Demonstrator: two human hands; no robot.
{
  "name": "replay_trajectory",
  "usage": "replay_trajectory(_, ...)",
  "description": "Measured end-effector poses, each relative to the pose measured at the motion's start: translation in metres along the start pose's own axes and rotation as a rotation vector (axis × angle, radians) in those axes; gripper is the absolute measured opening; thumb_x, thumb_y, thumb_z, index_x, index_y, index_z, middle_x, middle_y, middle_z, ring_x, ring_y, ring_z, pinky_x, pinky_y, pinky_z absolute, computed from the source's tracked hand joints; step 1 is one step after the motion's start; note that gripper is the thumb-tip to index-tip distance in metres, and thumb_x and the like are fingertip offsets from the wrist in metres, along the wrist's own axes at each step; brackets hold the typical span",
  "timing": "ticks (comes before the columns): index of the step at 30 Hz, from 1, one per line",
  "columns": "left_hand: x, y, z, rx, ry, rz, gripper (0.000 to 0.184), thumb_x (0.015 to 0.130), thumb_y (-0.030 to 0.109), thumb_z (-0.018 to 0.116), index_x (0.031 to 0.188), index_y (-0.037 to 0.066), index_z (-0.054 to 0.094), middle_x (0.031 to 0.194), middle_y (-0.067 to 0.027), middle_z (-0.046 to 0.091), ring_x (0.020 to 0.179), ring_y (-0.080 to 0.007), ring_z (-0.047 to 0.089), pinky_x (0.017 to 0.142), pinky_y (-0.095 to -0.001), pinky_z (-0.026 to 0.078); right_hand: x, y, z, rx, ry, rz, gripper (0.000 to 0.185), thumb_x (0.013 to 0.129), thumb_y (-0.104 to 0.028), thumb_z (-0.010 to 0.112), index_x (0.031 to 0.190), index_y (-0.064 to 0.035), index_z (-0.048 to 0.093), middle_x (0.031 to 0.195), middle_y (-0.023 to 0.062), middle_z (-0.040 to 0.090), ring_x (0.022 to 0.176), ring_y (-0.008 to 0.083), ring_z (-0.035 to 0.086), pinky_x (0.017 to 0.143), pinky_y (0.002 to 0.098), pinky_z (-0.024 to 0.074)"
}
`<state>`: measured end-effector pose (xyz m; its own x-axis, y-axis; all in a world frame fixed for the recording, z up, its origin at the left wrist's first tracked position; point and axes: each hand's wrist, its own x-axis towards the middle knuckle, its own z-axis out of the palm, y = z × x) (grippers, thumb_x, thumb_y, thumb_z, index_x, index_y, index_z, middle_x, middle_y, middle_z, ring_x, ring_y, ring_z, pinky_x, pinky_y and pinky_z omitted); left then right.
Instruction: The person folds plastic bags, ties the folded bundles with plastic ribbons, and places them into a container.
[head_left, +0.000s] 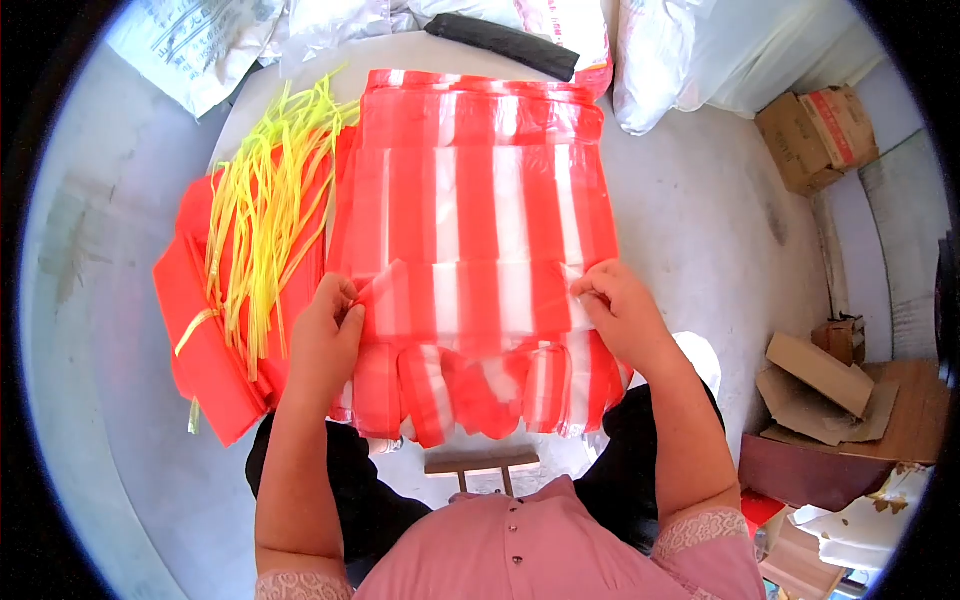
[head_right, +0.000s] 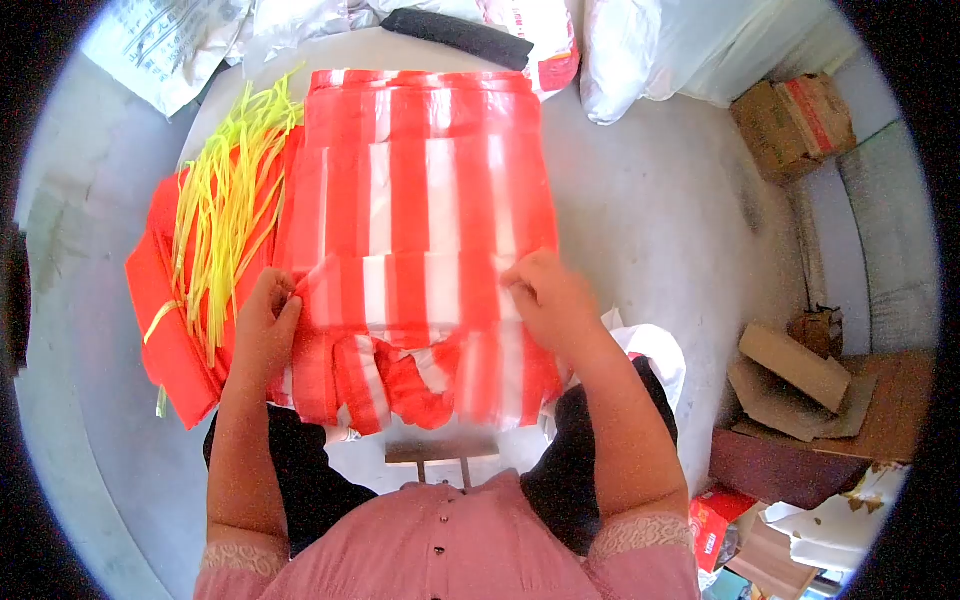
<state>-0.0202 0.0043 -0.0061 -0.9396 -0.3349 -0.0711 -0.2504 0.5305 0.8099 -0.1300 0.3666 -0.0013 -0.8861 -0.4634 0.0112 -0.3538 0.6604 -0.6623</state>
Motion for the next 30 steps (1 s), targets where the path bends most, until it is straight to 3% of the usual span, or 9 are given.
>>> replay_trajectory(3, -0.003, -0.008, -0.008, -0.055, -0.079, -0.003, 0.015, 0.094, -0.003, 0.063, 0.105, 0.003, 0.055, 0.084, -0.0062, 0.056, 0.079, -0.0142, 0.056, 0.074, -0.0312, 0.049, -0.002, -0.012, -0.008, 0.02, -0.065, 0.065, 0.022, 0.09, -0.014, 0.072, 0.111, -0.0059, 0.072, 0.116, 0.0109, 0.063, 0.102, 0.0314, 0.066, 0.09, 0.0416, 0.0531)
replay_trajectory(8, -0.013, 0.008, -0.019, -0.086, -0.246, -0.092, 0.034, 0.085, -0.008, 0.07, 0.114, 0.004, 0.058, 0.095, -0.0033, 0.06, 0.093, -0.0109, 0.059, 0.084, -0.0283, 0.05, -0.005, -0.02, -0.017, 0.016, -0.169, 0.082, 0.042, 0.082, -0.009, 0.082, 0.122, -0.0023, 0.069, 0.128, 0.0087, 0.054, 0.118, 0.0262, 0.06, 0.098, 0.0357, 0.0516)
replay_trajectory(11, -0.015, 0.02, -0.02, 0.011, -0.261, -0.08, 0.045, 0.079, -0.004, 0.077, 0.119, 0.004, 0.06, 0.102, -0.0073, 0.065, 0.099, -0.0169, 0.065, 0.089, -0.0321, 0.052, -0.007, -0.026, -0.02, 0.006, -0.179, 0.068, 0.049, 0.081, -0.011, 0.081, 0.129, -0.0061, 0.069, 0.134, 0.0119, 0.054, 0.116, 0.0292, 0.064, 0.098, 0.0387, 0.0547)
replay_trajectory(17, -0.019, 0.016, -0.011, 0.275, -0.106, 0.166, 0.049, 0.076, 0.0, 0.077, 0.122, 0.005, 0.06, 0.111, -0.0203, 0.068, 0.109, -0.0404, 0.067, 0.096, -0.0429, 0.053, -0.008, -0.03, -0.021, -0.113, -0.183, 0.036, 0.059, 0.082, -0.01, 0.079, 0.139, -0.0118, 0.063, 0.142, 0.0141, 0.052, 0.117, 0.0342, 0.066, 0.097, 0.0438, 0.0566)
replay_trajectory(23, -0.018, 0.012, -0.006, 0.333, -0.051, 0.2, 0.051, 0.076, -0.004, 0.07, 0.125, 0.007, 0.062, 0.121, -0.02, 0.066, 0.119, -0.0418, 0.061, 0.102, -0.0465, 0.05, -0.009, -0.03, -0.02, -0.271, -0.152, -0.055, 0.063, 0.08, -0.007, 0.077, 0.141, -0.014, 0.062, 0.144, 0.0148, 0.052, 0.12, 0.0393, 0.063, 0.097, 0.048, 0.0552)
replay_trajectory(30, -0.018, 0.009, -0.006, 0.392, -0.061, 0.22, 0.055, 0.076, -0.003, 0.073, 0.129, 0.009, 0.064, 0.118, -0.018, 0.066, 0.117, -0.041, 0.06, 0.102, -0.0474, 0.049, -0.01, -0.031, -0.019, -0.358, -0.137, -0.108, 0.058, 0.081, -0.005, 0.074, 0.137, -0.012, 0.063, 0.14, 0.0158, 0.056, 0.12, 0.0392, 0.064, 0.097, 0.0489, 0.0548)
